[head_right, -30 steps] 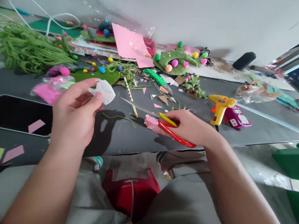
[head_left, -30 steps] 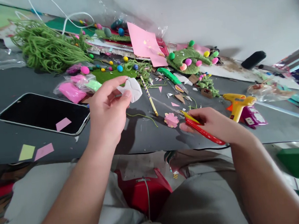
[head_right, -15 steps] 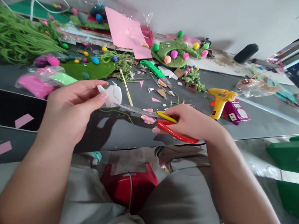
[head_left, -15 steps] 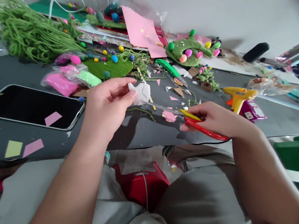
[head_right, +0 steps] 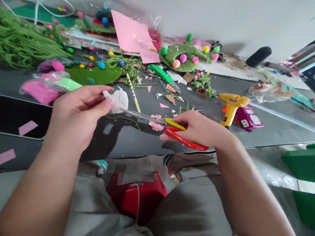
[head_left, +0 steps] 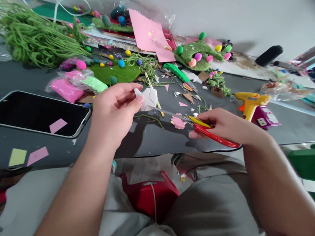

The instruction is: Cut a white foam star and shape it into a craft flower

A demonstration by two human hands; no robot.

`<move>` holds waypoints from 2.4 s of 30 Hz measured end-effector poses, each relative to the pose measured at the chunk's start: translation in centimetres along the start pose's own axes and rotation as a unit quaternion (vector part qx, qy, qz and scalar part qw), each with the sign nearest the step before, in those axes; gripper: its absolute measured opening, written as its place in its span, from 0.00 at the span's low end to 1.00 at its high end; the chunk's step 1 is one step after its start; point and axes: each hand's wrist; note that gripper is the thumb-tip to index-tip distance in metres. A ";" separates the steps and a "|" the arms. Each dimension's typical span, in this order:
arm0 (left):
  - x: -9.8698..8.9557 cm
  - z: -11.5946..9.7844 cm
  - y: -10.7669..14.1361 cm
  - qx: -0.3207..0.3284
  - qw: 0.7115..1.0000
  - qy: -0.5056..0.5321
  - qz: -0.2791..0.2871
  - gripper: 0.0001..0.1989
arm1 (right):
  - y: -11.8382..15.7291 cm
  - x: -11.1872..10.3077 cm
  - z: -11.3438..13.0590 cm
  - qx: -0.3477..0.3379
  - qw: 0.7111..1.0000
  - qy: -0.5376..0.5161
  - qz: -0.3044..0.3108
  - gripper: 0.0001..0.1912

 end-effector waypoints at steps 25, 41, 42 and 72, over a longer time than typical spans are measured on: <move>0.4 0.4 0.3 -0.002 1.000 -0.006 -0.015 0.12 | 0.0 0.2 -0.2 -0.003 1.000 0.004 -0.007 0.28; 0.5 0.4 0.4 0.005 1.000 0.007 -0.014 0.13 | 0.3 0.1 0.0 -0.005 0.999 0.025 -0.026 0.31; 0.4 0.4 0.4 0.001 1.000 0.006 -0.014 0.14 | 0.3 0.2 0.0 -0.001 0.999 0.027 -0.031 0.32; 2.5 0.3 1.2 -0.056 0.995 0.083 -0.001 0.16 | -2.7 1.3 0.8 -0.129 0.904 -0.328 -0.243 0.24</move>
Point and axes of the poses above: each hand's wrist, its own y-axis away from the middle knuckle, its own x-axis out of the palm, z = x × y, and after that the axes turned 14 degrees about z, right-handed
